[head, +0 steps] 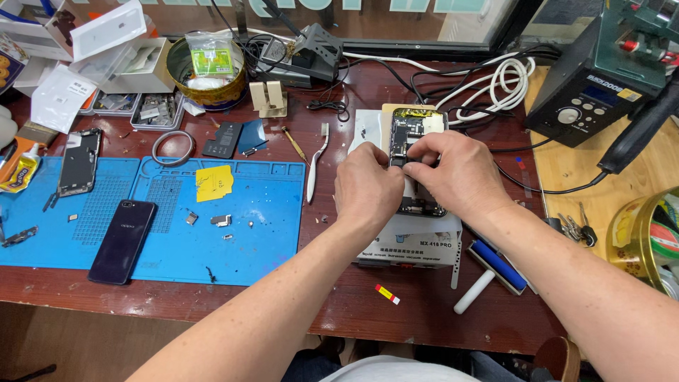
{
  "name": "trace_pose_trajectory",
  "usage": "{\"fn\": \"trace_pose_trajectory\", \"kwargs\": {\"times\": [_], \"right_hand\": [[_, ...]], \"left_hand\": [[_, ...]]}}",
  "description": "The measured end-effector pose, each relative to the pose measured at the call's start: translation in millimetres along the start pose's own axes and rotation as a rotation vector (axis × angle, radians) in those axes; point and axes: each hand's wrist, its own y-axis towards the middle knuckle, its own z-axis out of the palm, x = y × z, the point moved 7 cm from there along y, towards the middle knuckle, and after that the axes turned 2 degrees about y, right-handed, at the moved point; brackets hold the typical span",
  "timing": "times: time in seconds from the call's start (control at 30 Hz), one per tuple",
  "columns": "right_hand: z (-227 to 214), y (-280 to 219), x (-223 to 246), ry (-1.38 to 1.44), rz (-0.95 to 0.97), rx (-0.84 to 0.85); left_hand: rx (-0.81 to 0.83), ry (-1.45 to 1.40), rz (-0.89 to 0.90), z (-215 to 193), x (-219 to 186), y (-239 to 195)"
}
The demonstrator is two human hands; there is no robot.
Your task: The person works on a disassembled smartphone, using a screwdriver to tighten screws on the internal frame and connecting ribbon cables to the motherboard. The person handles the phone chassis, internal components, and tools on a cluttered workbench.
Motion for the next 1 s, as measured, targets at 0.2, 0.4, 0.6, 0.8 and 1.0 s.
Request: {"fn": "trace_pose_trajectory", "kwargs": {"times": [0.2, 0.4, 0.6, 0.8, 1.0], "right_hand": [[0.5, 6.1, -1.0, -0.003, 0.077, 0.072], [-1.1, 3.7, -0.2, -0.012, 0.114, 0.064], [2.4, 4.6, -4.8, 0.019, 0.066, 0.069], [-10.4, 0.0, -3.0, 0.087, -0.071, -0.023], [-24.6, -13.0, 29.6, 0.162, -0.074, -0.158]], "left_hand": [[0.05, -0.059, -0.068, 2.9, 5.1, 6.0], [0.034, -0.041, -0.076, -0.6, 1.7, 5.3], [0.026, 0.002, -0.069, 0.8, 1.6, 6.3], [-0.006, -0.002, 0.031, -7.1, 11.3, 7.0], [-0.075, -0.22, -0.042, -42.2, 79.1, 13.6]]}}
